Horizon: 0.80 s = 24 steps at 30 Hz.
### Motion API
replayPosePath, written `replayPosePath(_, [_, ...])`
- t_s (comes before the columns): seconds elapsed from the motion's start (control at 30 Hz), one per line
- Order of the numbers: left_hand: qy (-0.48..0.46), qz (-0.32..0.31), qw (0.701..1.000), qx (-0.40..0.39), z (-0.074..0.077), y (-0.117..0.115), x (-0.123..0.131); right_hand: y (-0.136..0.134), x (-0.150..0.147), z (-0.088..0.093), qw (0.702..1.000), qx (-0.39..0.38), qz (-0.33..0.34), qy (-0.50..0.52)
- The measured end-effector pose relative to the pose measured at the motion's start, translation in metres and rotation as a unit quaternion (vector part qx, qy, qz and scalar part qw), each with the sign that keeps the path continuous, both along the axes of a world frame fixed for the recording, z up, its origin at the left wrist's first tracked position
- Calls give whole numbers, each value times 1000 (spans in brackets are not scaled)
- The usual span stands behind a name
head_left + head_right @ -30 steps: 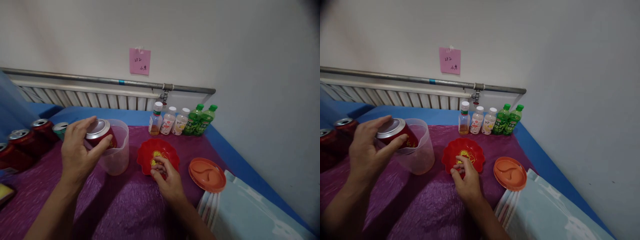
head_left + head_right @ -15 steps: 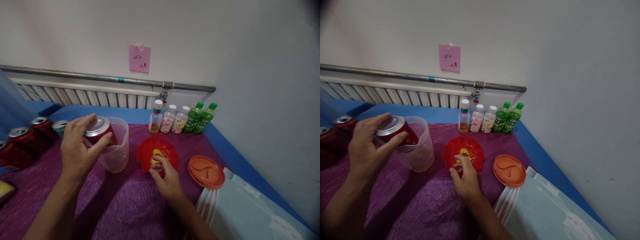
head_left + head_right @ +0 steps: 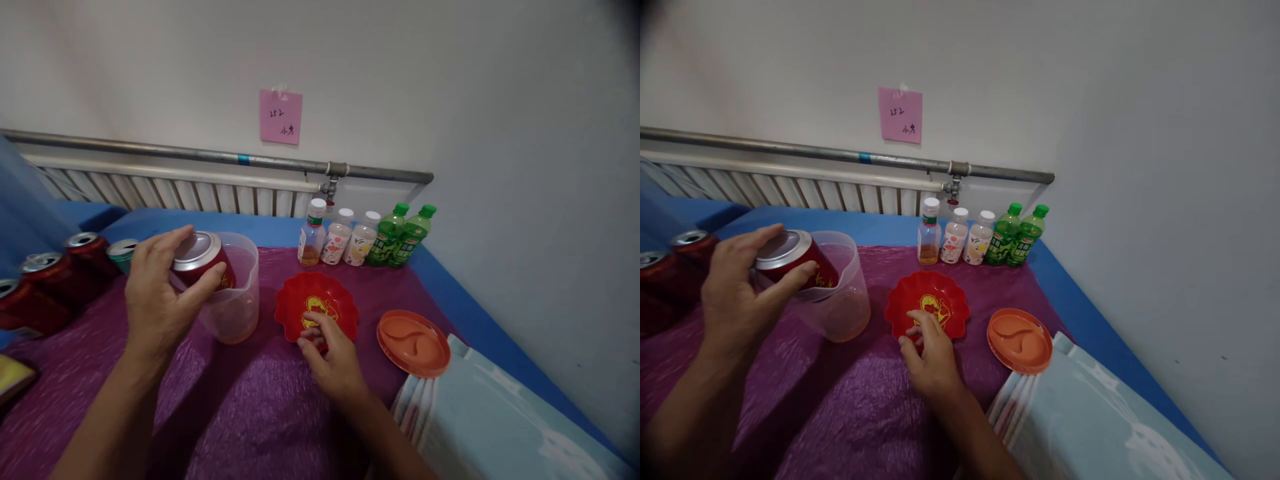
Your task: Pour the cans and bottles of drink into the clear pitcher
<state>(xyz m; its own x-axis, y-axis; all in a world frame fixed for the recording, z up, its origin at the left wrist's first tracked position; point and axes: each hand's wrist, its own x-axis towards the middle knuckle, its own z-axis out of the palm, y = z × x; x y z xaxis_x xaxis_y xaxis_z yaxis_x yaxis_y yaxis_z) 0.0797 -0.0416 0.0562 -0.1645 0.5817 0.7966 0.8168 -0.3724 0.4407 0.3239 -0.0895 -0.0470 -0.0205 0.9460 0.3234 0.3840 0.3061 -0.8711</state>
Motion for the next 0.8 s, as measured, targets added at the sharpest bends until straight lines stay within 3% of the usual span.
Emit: replayPosePath(0.8, [-6, 9, 1000, -19, 1, -4, 1, -8, 0, -2, 1000, -10, 15, -16])
